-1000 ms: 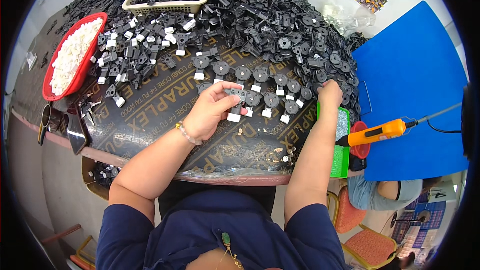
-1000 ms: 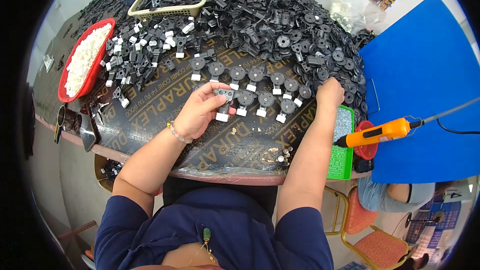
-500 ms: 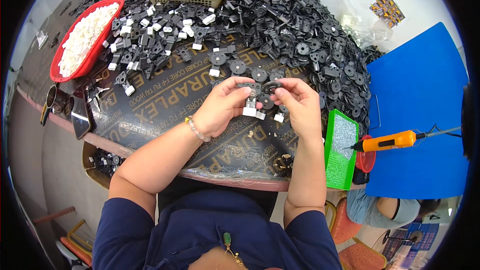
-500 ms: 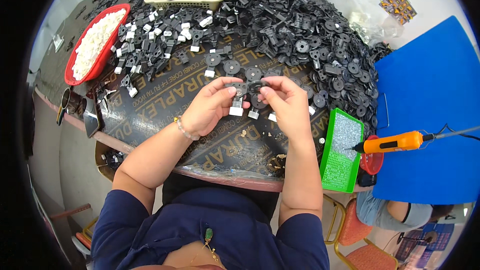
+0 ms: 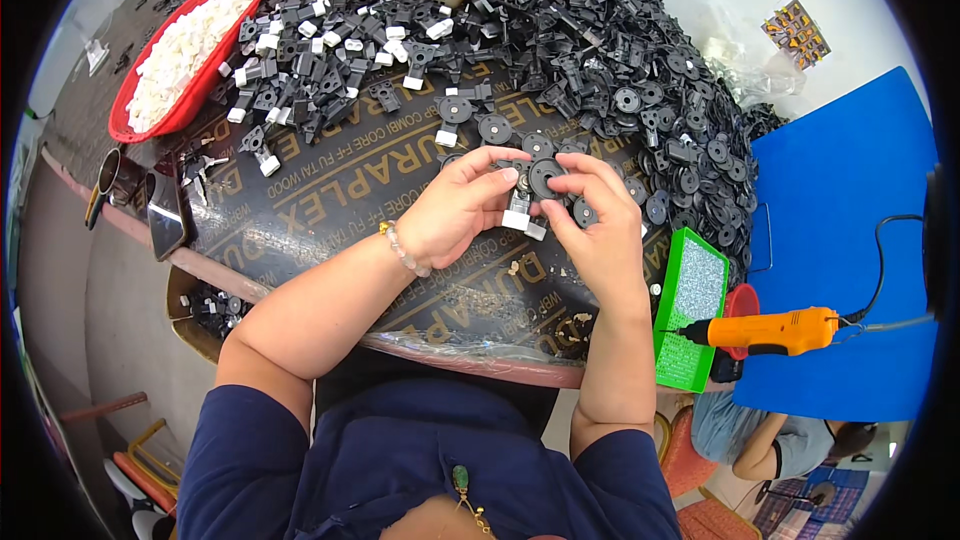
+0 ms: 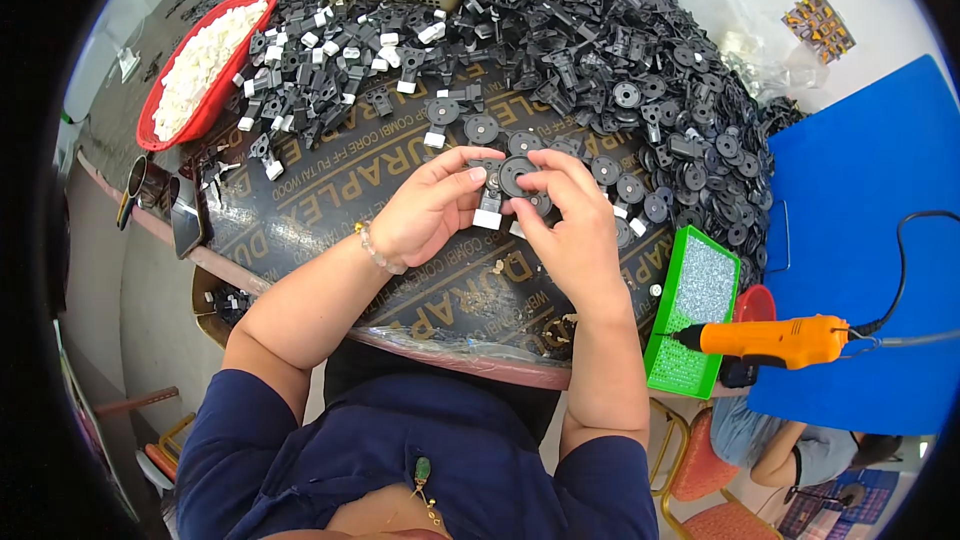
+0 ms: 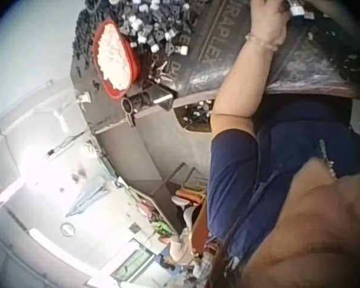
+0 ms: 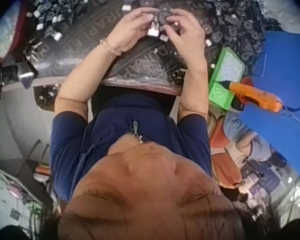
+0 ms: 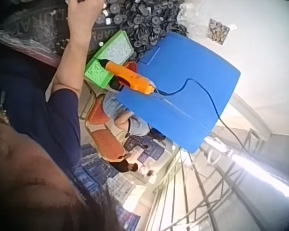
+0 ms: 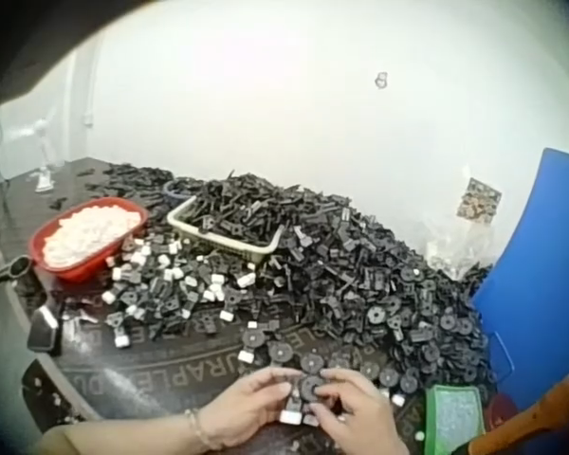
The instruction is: Assembling small black plastic components with white inserts by hand on a factory workbench.
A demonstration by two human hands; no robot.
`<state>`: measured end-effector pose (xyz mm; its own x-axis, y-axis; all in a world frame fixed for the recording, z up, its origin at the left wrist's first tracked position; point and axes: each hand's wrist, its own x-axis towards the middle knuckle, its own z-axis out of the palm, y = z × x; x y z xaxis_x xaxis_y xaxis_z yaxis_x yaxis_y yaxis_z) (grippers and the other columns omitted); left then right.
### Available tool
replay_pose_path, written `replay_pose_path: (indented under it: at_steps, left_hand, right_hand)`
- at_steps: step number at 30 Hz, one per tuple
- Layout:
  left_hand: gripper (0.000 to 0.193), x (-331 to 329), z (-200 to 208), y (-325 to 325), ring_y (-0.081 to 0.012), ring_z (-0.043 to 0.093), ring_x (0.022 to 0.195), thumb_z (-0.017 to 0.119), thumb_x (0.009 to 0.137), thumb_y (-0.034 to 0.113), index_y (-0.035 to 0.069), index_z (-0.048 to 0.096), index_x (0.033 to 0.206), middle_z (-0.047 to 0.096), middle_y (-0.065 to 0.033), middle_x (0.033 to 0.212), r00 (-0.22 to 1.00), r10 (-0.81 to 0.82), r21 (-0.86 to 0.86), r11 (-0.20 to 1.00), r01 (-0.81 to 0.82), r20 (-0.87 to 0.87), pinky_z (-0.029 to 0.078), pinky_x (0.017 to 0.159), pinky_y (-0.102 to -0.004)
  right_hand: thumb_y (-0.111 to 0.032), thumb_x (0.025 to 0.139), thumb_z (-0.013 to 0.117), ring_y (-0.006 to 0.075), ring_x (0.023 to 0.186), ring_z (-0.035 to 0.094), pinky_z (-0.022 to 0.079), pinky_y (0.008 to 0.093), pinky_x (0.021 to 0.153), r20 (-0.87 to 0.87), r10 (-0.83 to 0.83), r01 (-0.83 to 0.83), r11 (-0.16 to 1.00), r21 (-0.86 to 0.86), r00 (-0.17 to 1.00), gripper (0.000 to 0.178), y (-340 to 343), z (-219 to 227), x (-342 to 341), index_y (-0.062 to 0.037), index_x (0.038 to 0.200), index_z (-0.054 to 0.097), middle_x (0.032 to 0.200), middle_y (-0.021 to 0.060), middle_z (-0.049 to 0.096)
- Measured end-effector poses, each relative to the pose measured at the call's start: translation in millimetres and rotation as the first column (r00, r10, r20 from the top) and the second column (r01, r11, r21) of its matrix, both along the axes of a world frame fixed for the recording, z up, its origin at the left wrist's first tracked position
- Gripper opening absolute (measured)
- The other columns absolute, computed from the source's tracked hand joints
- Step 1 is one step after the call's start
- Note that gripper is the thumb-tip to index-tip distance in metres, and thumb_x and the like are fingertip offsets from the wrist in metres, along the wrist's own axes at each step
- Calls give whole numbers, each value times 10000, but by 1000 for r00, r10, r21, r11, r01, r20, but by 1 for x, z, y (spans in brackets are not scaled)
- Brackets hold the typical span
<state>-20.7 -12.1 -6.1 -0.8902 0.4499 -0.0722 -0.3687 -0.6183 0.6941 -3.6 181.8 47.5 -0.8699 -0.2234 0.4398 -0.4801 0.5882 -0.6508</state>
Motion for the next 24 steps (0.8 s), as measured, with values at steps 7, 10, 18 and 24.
replay_pose_path:
  at_steps: [7, 10, 18, 24]
  left_hand:
    - [317, -1, -3, 2, -213, 673, 1078, 543, 1054, 174, 60, 550, 1350, 657, -92, 1212, 999, -49, -19, 999, 49, -13, 565, 948, -405]
    - [320, 2, -2, 2, -213, 673, 1072, 552, 1052, 183, 60, 551, 1347, 657, -86, 1206, 996, -77, -34, 997, 76, -33, 566, 946, -406]
    - [275, 1, -8, 4, -127, 676, 943, 548, 1059, 159, 84, 574, 1322, 660, -38, 1125, 1000, -12, -20, 1000, 12, 6, 574, 808, -300]
    - [267, 2, -8, 4, -111, 627, 1051, 509, 1072, 177, 91, 580, 1315, 646, -7, 1160, 997, -72, -2, 997, 72, -28, 535, 898, -326]
  right_hand:
    - [-49, 786, 789, 298, 1169, 665, 496, 384, 1013, 45, -1, 3, 1000, -28, 999, 231, 5, -5, -1, 0, 1000, 717, 1275, 172, 688]
    - [-58, 793, 792, 290, 1186, 656, 497, 387, 1012, 109, -44, 50, 997, -55, 993, 222, 3, -6, 0, 11, 988, 714, 1266, 166, 686]
    - [85, 750, 789, 263, 1280, 591, 456, 384, 1116, 122, 158, -119, 952, -281, 980, 562, -1, -10, 1, 2, 1255, 555, 1354, 165, 600]
    - [88, 774, 769, 270, 1313, 567, 422, 390, 1151, 118, 259, -223, 940, -258, 958, 592, -5, -13, -1, -4, 1305, 522, 1408, 165, 558]
